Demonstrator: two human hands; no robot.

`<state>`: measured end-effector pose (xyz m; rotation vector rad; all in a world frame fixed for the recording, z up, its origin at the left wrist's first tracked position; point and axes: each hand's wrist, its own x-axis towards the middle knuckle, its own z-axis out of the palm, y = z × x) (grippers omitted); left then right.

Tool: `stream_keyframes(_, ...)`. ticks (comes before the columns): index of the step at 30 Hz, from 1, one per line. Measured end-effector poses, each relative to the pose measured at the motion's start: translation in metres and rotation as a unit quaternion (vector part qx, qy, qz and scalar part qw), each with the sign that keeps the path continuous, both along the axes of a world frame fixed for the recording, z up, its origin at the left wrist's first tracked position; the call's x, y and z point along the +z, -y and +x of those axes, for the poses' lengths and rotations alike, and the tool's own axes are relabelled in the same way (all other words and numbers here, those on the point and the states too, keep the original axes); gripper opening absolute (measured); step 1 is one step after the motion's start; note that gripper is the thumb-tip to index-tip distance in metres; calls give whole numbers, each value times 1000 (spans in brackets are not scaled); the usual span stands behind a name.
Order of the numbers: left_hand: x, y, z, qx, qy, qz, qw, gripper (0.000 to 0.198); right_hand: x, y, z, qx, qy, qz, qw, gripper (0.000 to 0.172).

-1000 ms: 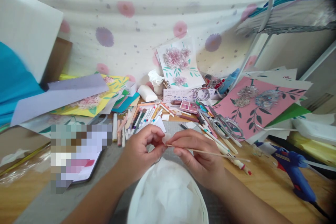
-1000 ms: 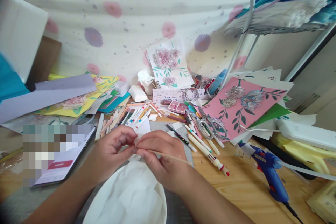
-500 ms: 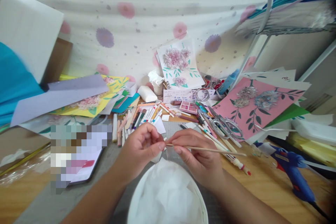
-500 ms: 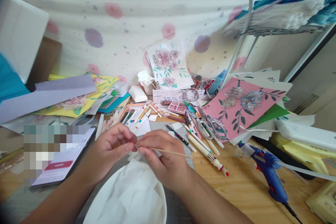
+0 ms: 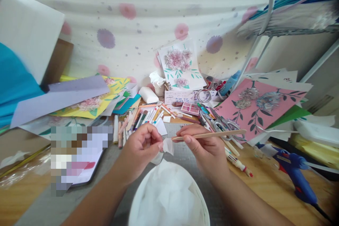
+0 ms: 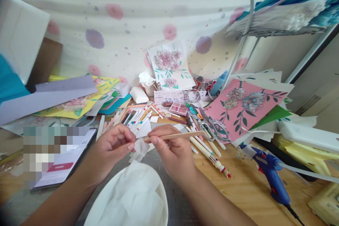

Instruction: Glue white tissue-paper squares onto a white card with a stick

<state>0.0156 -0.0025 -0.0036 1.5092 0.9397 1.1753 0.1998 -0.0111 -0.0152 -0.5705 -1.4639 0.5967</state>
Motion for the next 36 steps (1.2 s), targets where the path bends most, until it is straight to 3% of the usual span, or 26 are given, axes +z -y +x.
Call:
stream_keyframes(8,-3,0,-2,1,-2,35,999,8,-2,0,-4,57,-81,-67,993,15)
stream_keyframes(18,4,2,-1,11,-102,131,986,12,3,4,-4,62,-21,-60,996,14)
stream_keyframes(23,4,2,0,33,-123,154,980,13,3,5,-6,18,58,-16,998,13)
stream_keyframes(28,5,4,-2,17,-114,125,985,12,2,3,-7,-27,98,13,995,14)
stream_keyframes(32,2,2,-5,-3,-113,74,991,11,1,0,-5,-20,51,-41,998,15)
stream_keyframes(36,1,-1,-5,-14,-93,54,994,8,1,-1,-4,60,-67,-137,987,10)
